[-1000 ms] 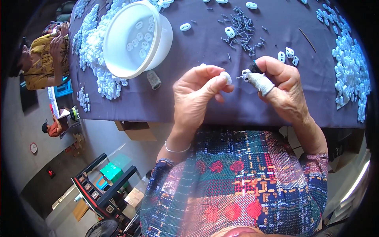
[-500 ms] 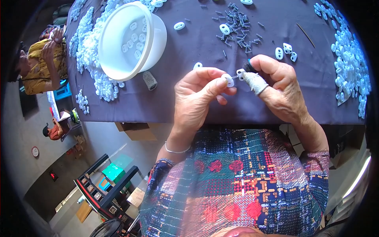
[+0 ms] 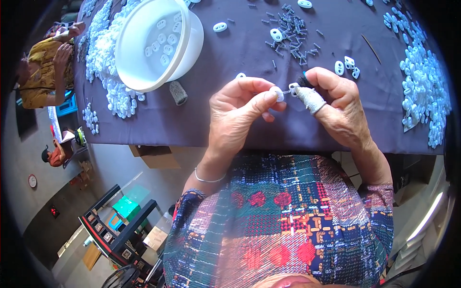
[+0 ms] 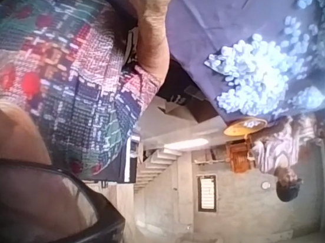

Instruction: The person assembles plastic cord locks by picking up springs and plastic toggle pieces from the table and inserting the springs into the plastic pieces by hand.

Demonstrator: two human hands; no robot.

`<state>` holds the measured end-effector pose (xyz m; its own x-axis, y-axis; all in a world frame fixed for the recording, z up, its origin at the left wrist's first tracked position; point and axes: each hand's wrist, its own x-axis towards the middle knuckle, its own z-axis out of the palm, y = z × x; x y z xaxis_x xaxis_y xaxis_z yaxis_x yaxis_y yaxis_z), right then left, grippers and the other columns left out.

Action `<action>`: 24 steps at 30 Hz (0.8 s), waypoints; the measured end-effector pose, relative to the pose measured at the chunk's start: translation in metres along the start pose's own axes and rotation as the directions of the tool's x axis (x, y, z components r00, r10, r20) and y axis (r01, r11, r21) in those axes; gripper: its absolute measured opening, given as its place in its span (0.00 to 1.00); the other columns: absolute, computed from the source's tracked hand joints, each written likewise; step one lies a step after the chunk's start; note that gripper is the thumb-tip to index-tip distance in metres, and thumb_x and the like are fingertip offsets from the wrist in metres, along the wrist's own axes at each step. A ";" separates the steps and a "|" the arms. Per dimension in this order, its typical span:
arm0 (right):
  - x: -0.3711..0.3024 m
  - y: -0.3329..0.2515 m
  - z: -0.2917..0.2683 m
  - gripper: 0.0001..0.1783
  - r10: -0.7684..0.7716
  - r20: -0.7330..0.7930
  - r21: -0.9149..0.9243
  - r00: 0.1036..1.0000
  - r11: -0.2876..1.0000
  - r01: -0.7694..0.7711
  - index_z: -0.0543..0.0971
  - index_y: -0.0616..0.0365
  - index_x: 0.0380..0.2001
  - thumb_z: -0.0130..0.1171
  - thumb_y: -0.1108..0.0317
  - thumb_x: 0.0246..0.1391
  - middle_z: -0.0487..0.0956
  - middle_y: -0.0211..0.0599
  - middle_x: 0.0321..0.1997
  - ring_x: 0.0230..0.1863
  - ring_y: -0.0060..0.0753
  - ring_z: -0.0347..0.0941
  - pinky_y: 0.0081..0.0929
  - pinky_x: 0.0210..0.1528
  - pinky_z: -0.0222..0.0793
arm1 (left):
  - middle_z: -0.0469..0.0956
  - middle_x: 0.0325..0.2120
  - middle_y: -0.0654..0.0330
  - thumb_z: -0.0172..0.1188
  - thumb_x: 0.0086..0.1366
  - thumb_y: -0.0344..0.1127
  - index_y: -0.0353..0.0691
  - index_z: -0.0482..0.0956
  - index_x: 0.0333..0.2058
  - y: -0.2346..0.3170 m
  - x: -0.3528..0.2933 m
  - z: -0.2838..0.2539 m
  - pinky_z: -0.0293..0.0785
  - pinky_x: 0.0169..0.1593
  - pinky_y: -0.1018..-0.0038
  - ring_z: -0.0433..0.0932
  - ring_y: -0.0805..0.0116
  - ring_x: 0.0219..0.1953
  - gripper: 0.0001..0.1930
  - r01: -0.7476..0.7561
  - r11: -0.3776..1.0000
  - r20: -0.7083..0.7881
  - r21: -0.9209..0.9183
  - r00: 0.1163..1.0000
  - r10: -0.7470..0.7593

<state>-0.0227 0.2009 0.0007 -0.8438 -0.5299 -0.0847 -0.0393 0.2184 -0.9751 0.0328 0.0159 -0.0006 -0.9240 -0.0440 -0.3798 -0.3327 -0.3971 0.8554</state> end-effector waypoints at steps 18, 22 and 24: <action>-0.001 0.002 -0.005 0.10 0.024 0.080 -0.019 0.997 1.000 -0.023 0.72 0.68 0.36 0.58 0.74 0.52 0.74 0.27 0.30 0.33 0.13 0.69 0.14 0.35 0.66 | 0.80 0.27 0.57 0.61 0.57 0.27 0.32 0.77 0.34 -0.004 0.000 0.012 0.73 0.30 0.81 0.78 0.72 0.28 0.07 -0.032 0.990 -0.044 0.134 0.998 0.038; -0.001 0.002 -0.003 0.08 0.018 0.051 -0.001 0.999 1.000 -0.018 0.72 0.68 0.35 0.56 0.75 0.51 0.73 0.28 0.29 0.31 0.13 0.67 0.14 0.33 0.65 | 0.79 0.29 0.58 0.62 0.57 0.28 0.31 0.76 0.35 -0.007 0.001 0.012 0.74 0.30 0.83 0.80 0.72 0.30 0.09 -0.044 0.992 -0.019 0.116 0.999 0.046; -0.001 0.002 -0.004 0.08 0.029 0.053 0.003 0.998 1.000 -0.029 0.72 0.68 0.34 0.56 0.75 0.51 0.73 0.27 0.28 0.30 0.13 0.67 0.14 0.32 0.64 | 0.79 0.29 0.58 0.62 0.57 0.28 0.31 0.76 0.36 -0.007 0.001 0.012 0.74 0.30 0.83 0.80 0.72 0.30 0.09 -0.051 0.992 -0.014 0.118 0.998 0.053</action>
<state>-0.0239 0.2052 -0.0008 -0.8152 -0.5658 -0.1239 -0.0130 0.2317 -0.9727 0.0321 0.0302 -0.0028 -0.9377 -0.0784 -0.3386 -0.3046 -0.2835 0.9093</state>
